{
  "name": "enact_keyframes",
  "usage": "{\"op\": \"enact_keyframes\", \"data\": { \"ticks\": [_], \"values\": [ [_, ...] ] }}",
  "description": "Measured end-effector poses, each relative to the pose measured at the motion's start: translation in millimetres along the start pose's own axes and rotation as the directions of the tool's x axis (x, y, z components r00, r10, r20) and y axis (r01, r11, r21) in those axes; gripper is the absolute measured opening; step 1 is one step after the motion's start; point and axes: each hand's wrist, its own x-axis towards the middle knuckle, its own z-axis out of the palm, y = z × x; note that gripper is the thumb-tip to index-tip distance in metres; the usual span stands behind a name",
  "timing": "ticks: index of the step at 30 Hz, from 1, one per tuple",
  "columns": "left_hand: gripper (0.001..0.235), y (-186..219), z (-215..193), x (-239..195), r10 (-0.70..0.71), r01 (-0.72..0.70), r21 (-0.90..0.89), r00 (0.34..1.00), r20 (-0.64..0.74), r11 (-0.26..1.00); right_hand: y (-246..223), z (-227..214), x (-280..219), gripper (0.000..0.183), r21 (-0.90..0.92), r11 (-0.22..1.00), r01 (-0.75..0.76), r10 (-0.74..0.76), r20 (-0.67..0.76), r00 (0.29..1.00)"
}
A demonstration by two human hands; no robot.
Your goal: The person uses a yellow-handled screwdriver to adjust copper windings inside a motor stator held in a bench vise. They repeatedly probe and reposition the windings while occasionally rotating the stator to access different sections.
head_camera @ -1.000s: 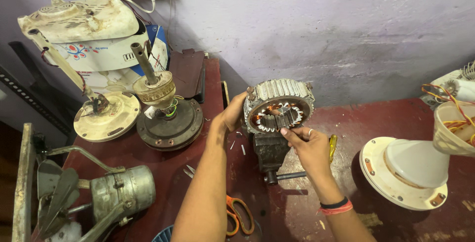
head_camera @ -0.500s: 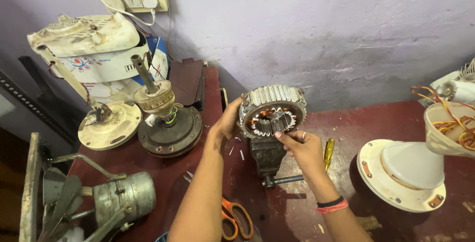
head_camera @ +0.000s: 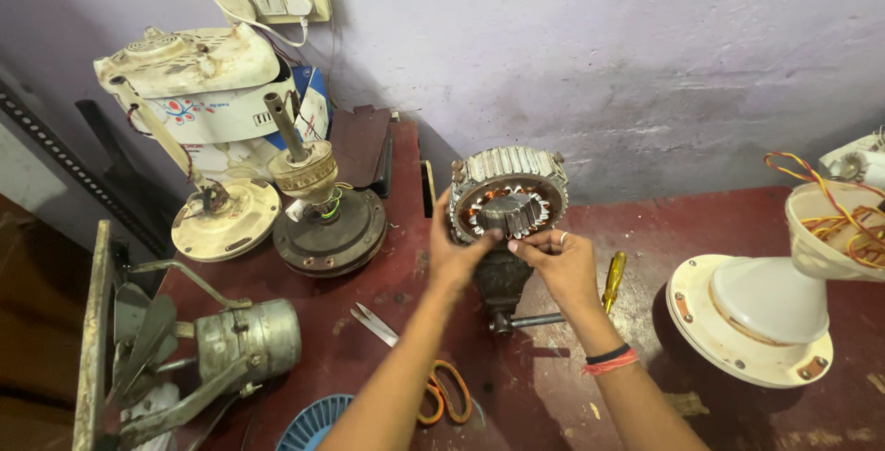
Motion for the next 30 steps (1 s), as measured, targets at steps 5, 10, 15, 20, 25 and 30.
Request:
{"op": "enact_keyframes", "data": {
  "ticks": [5,10,15,20,25,30],
  "values": [
    [0.084,1,15,-13,0.186,-0.177,0.116,0.98,-0.07,0.977,-3,-12,-7,0.016,0.002,1.0,-0.019,0.019,0.038,0.999],
    [0.085,-1,8,-14,0.201,-0.198,0.117,0.979,-0.022,0.973,-16,-14,-14,0.026,-0.132,0.991,0.008,-0.01,-0.016,1.0],
    [0.087,3,6,-14,0.257,-0.255,0.157,0.966,0.006,0.954,-42,-5,-16,0.03,-0.4,0.916,-0.003,-0.025,-0.063,0.998],
    [0.089,6,8,-16,0.254,-0.245,0.188,0.967,-0.027,0.951,-57,1,-17,0.028,-0.481,0.876,-0.031,-0.013,-0.088,0.996],
    [0.093,5,7,-15,0.268,-0.254,0.212,0.963,-0.036,0.944,-54,-6,-22,0.023,-0.386,0.922,-0.021,-0.021,-0.102,0.995],
    [0.094,2,7,-15,0.277,-0.262,0.219,0.96,-0.042,0.94,-50,-13,-28,0.024,-0.358,0.933,0.026,-0.064,-0.095,0.993]
  ]
}}
